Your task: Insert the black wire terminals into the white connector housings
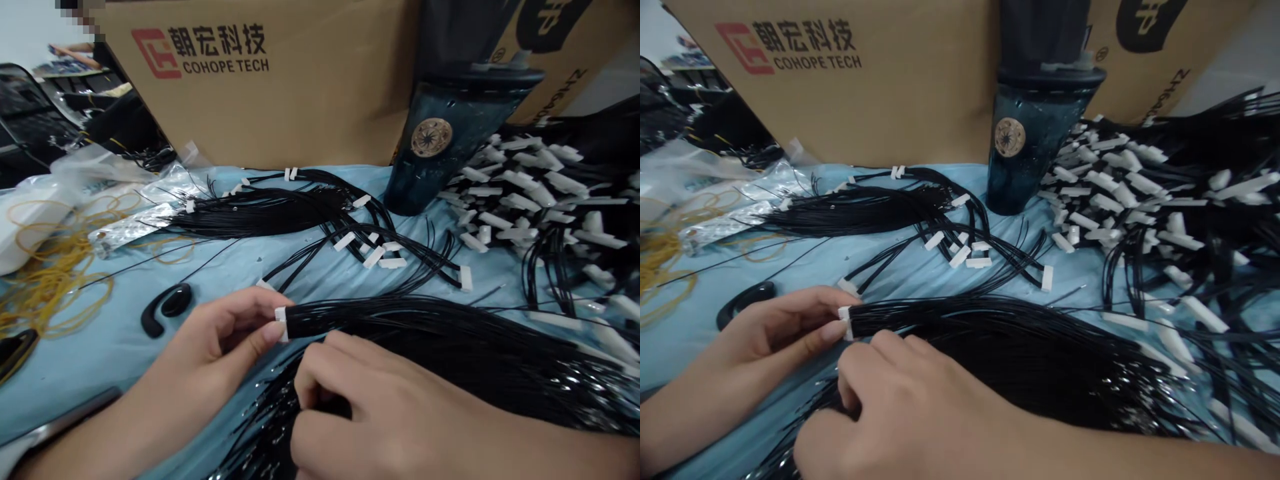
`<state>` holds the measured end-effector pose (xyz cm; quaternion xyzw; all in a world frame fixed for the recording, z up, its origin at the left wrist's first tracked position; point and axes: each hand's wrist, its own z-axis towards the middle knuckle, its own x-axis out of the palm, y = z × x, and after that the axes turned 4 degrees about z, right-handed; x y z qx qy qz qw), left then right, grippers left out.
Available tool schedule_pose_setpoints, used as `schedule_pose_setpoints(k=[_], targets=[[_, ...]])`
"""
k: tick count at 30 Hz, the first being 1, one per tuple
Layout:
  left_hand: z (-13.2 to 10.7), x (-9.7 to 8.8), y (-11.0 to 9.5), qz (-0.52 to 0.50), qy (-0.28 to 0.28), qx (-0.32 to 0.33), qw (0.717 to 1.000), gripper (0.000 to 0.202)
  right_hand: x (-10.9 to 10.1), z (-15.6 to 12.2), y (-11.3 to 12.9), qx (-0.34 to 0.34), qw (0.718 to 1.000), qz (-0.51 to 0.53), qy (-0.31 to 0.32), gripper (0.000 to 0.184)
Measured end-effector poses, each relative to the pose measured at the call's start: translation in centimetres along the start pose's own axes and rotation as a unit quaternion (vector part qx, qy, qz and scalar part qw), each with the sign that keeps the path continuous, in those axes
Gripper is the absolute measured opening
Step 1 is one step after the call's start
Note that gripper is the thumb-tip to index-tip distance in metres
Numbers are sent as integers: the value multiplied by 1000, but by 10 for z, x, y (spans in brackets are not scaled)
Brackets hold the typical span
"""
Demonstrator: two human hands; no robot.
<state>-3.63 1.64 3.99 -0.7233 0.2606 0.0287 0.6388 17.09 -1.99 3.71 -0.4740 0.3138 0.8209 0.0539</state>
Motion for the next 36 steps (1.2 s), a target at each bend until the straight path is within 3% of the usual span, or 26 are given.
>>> schedule_pose_setpoints(k=[4,8,14,22,26,29,36], targets=[[1,0,-2,-9,-7,-4,1000,4,-3,2,-4,59,996,58,-26,15],[1,0,-1,-11,-2,-3,1000,5,-4,0,-6,151,978,109,-98,21],[-1,1,12,-53,-12,-2,999,12,-10,1,-12,151,964,138,-172,15],[0,1,5,-50,-13,-20,998,17,-18,6,-13,206,962,74,-163,23],[1,2,5,-68,-13,1,998,12,-14,1,-18,146,972,85,-166,19],[2,3,6,-58,-32,13,998,8,-15,-1,-17,115,985,21,-131,24],[1,3,1,-29,-44,14,999,10,-20,-1,-9,113,991,-16,-67,32]])
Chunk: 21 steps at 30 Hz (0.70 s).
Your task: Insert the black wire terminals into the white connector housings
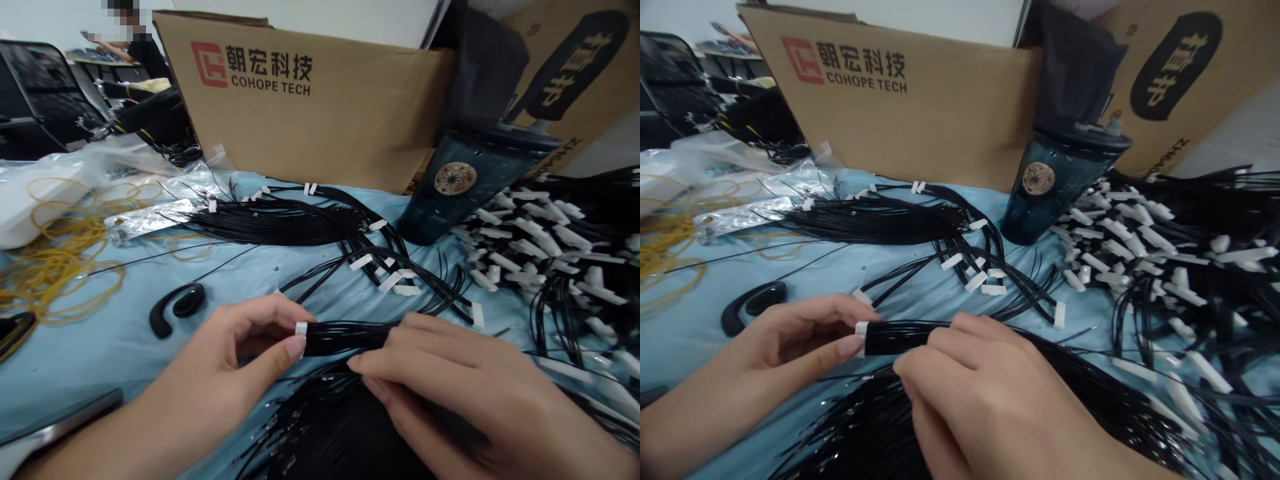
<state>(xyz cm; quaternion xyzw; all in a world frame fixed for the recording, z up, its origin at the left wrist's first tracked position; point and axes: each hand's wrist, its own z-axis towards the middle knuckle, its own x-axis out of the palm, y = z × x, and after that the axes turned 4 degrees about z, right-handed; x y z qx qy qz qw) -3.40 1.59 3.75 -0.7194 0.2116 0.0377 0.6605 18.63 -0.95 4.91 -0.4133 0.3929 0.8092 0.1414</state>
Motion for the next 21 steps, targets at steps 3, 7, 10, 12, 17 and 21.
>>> schedule_pose_setpoints(k=[3,7,10,12,17,21], targets=[[-3,0,2,8,-2,4,1000,11,2,2,0,25,999,19,-9,28],[-6,1,3,11,0,3,1000,10,7,4,-2,39,996,75,-41,22],[-6,0,2,8,3,8,1000,10,10,4,-4,42,993,98,-54,20],[-7,-1,3,1,12,5,1000,10,11,4,-5,52,992,94,-67,20],[-6,-2,12,-49,33,-17,998,8,12,4,-4,60,992,77,-79,20],[0,-2,12,-74,49,-35,995,11,8,-1,-6,-10,1000,23,12,25]])
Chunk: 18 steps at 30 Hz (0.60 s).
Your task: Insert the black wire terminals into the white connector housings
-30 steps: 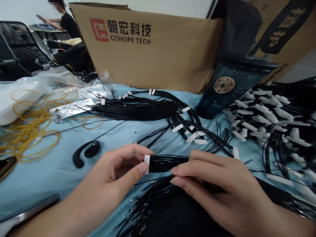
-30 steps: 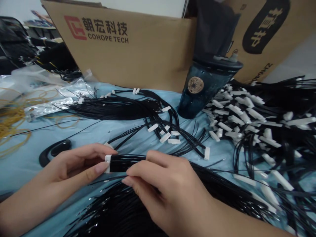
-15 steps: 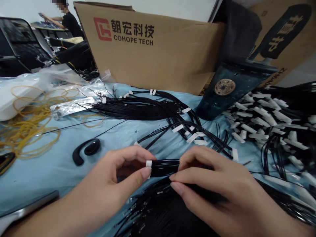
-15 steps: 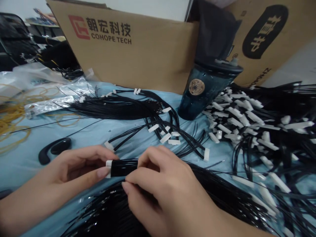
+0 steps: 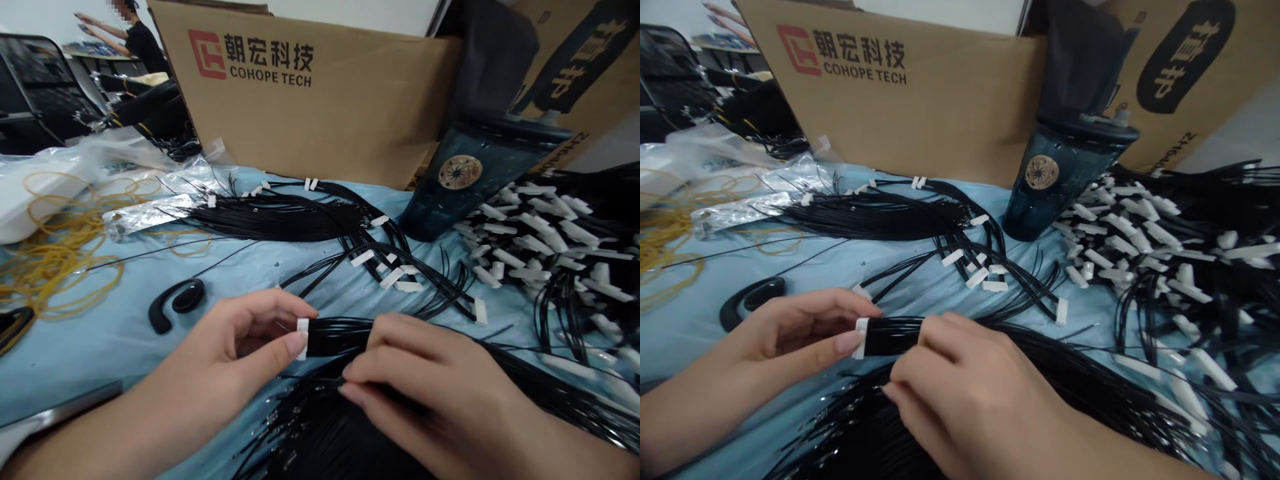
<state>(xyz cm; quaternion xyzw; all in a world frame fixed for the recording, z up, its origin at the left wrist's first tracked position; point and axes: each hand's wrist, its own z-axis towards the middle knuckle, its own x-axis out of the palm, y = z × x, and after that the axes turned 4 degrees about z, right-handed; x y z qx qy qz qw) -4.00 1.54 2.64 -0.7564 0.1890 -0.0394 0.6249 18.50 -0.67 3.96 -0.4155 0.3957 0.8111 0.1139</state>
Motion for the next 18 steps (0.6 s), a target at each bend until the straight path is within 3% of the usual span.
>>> schedule_pose_setpoints(k=[2,4,9,18], targets=[[2,-1,-4,1,8,-16,1000,14,-7,-3,0,-28,998,-47,20,30],[2,-2,-8,5,9,-39,999,18,-18,-6,1,-38,997,-69,-7,29],[0,-4,-10,9,16,-86,996,24,-44,-3,7,96,993,-75,-4,20],[0,-3,-9,-16,26,-68,997,16,-25,6,-1,97,995,-34,-7,23]])
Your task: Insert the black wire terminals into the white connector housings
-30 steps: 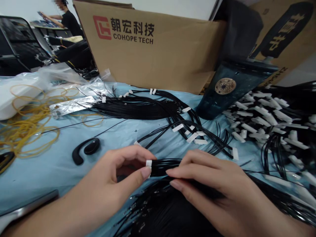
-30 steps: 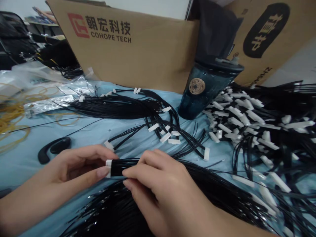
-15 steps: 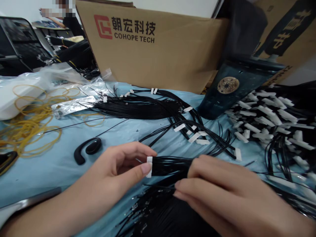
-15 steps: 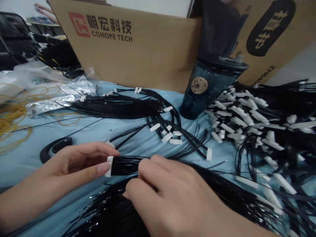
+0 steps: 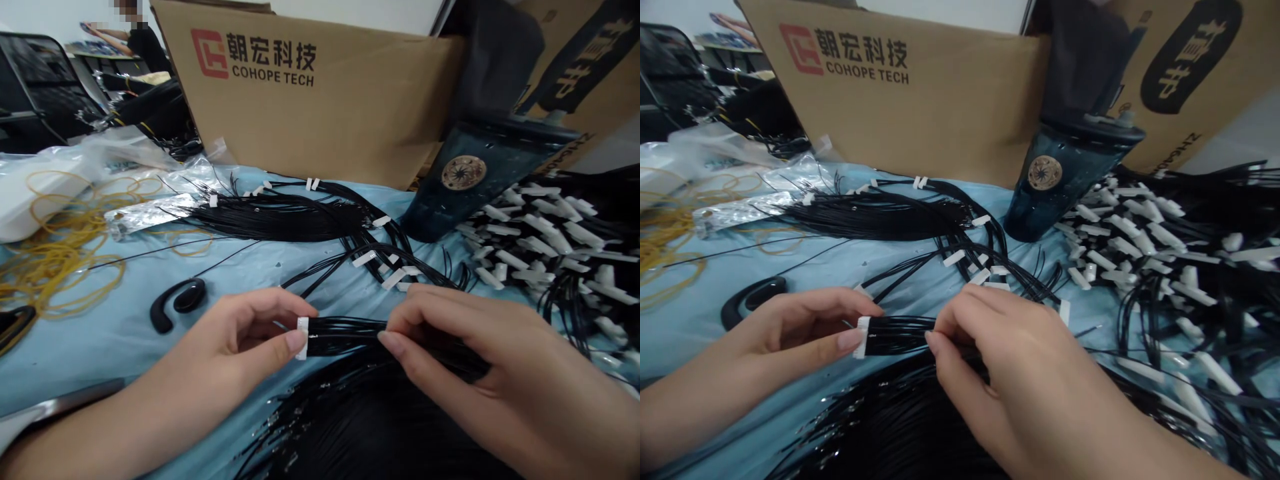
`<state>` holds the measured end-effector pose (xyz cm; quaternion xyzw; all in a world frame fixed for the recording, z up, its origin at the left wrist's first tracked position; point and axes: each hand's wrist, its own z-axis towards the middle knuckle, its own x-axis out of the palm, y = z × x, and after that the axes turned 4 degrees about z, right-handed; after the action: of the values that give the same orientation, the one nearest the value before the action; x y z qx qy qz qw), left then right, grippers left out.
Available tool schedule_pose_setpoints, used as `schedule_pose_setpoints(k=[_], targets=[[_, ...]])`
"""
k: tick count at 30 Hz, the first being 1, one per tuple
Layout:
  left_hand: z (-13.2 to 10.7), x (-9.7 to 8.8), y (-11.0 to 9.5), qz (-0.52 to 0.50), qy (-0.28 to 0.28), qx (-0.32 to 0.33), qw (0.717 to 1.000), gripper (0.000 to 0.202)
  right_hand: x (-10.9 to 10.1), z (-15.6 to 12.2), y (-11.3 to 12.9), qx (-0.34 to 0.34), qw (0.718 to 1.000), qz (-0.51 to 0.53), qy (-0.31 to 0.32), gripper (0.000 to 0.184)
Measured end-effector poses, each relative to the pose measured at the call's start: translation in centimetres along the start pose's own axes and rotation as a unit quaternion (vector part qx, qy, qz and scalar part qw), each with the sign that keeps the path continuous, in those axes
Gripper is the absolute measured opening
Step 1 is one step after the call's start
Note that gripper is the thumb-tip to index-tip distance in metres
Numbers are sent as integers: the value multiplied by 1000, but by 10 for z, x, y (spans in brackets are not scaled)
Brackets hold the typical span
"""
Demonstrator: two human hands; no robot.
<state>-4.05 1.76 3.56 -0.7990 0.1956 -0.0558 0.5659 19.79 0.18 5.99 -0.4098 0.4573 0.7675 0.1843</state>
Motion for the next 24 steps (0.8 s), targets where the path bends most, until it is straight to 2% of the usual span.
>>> schedule_pose_setpoints(k=[6,11,17,21,24], targets=[[2,-2,5,-13,-4,10,1000,14,3,5,1,11,999,16,-30,23],[1,-2,1,3,6,6,1000,16,5,5,1,20,999,39,-22,25],[0,-2,3,27,-8,10,1000,17,5,4,1,46,996,71,-2,25],[0,-1,1,25,-11,14,1000,16,7,4,0,37,995,92,4,23],[-1,-1,3,15,-10,36,999,10,16,3,-2,19,995,97,1,21]])
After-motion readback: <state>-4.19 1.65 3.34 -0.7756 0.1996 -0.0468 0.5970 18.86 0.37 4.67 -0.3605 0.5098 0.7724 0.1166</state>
